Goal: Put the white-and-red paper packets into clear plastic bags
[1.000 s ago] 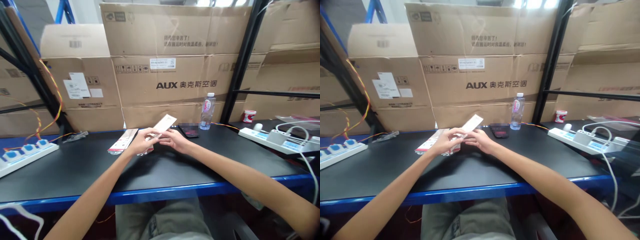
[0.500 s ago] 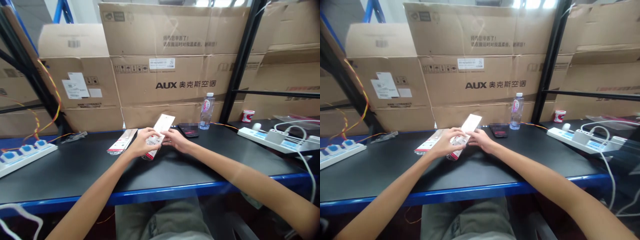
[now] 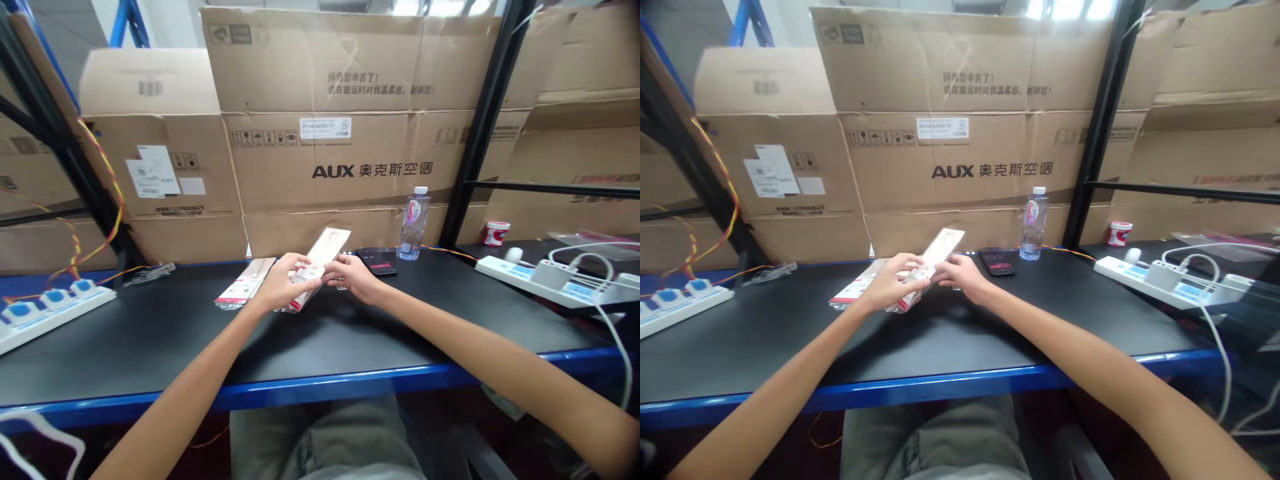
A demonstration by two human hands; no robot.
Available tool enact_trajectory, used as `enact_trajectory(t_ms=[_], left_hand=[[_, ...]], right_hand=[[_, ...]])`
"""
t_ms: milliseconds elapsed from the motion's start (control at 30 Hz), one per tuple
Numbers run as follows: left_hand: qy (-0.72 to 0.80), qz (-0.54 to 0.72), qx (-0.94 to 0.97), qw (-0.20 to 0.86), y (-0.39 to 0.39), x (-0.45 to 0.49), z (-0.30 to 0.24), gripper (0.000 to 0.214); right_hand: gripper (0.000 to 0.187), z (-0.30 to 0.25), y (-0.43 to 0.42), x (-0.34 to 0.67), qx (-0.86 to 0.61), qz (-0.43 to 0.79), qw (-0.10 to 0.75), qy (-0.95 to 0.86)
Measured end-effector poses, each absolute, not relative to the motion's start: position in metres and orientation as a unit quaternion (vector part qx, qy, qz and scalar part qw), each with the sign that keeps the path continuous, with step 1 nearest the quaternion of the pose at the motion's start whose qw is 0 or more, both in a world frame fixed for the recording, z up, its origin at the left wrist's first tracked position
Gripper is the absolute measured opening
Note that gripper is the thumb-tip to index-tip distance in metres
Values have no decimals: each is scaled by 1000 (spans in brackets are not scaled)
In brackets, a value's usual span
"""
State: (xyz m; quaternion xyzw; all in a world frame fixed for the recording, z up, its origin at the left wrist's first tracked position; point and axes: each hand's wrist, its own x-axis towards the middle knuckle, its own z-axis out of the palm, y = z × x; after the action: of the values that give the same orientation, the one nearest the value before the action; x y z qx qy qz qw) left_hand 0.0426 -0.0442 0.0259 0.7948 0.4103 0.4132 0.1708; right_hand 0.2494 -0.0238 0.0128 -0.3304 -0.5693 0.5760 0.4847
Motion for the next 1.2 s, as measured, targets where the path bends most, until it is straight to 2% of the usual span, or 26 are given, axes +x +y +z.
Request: enact_trajectory(t_ms=[133,267,367,500,567,700,800,933,1100,1200], left_hand=[[450,443,757,165,-47,43,28,37],[453,464,757,74,-50,45,30,31],[394,436,809,-5,-57,51,31,30],[352,430,830,-46,-62,55,32,30],[355,438,824,-63,-60,53,32,30],[397,462,785,-108,-51,42,35,28],[454,476,740,-138,-45,33,38,28],[537,461,693,-134,-38,22,40,32],[630,352,690,-53,-29,9,37,39],[665,294,686,-25,-26,5,35,43]], right_hand=[[21,11,-23,249,-368,527,490,-589],[39,8,-24,249,-389,514,488,-589],[37,7,-27,248,-381,509,485,-601],[31,10,-31,245,-361,498,495,-614],[31,12,-30,245,-364,506,501,-600],[45,11,-24,247,-380,516,516,-568],[42,7,-12,254,-400,496,516,-573],[33,2,9,271,-448,412,527,-592],[28,-5,29,294,-540,192,436,-694],[35,-11,33,297,-566,156,389,-710]])
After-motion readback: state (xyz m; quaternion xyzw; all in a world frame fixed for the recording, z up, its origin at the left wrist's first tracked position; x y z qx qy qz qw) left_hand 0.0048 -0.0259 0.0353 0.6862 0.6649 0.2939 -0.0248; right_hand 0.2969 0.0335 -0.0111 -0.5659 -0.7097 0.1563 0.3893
